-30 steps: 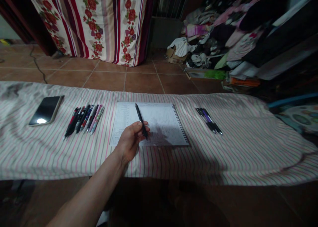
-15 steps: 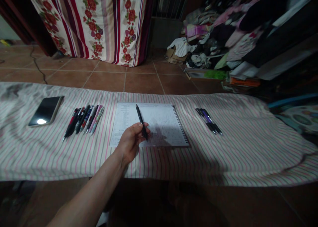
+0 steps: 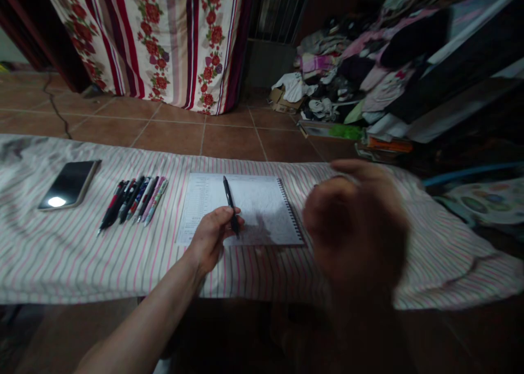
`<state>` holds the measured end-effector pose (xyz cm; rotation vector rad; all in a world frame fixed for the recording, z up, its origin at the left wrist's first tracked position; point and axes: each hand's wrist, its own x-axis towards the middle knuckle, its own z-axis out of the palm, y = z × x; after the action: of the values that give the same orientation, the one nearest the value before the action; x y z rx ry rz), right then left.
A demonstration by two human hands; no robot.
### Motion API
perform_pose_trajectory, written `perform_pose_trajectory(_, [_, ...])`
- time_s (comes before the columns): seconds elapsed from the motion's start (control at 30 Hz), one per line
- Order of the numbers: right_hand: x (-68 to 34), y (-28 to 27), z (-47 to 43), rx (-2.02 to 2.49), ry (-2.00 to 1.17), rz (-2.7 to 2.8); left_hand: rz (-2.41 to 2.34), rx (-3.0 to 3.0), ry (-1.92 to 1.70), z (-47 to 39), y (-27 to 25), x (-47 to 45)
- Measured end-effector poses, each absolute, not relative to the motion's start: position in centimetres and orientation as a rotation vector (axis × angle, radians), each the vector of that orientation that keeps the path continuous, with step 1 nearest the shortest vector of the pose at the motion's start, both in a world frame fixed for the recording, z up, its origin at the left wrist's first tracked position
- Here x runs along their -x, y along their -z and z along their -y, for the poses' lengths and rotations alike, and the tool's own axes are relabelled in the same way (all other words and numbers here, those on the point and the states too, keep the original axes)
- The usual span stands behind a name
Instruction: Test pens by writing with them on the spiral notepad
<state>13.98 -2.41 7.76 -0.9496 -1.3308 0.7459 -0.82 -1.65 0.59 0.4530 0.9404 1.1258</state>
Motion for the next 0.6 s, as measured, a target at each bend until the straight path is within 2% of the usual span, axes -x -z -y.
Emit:
perform_pose_trajectory(0.2, [-12.7, -2.0, -0.7, 1.204, -0.465, 1.867, -0.993, -0.684, -1.124, 2.1, -0.9, 0.7])
perform_pose_trajectory(0.33, [-12.4, 0.3, -1.3, 1.119, -0.384, 2.120, -1.019, -0.827, -1.126, 2.5, -1.2, 0.6])
perform_pose_trajectory(0.5, [-12.1, 1.4, -1.8, 0.991, -0.392, 2.097, -1.057, -0.942, -1.123, 2.8, -1.4, 0.6])
perform_pose_trajectory(0.6, [-11.4, 1.5, -2.0, 0.941, -0.527, 1.953, -1.082, -1.038, -1.139, 2.8, -1.7, 1.1])
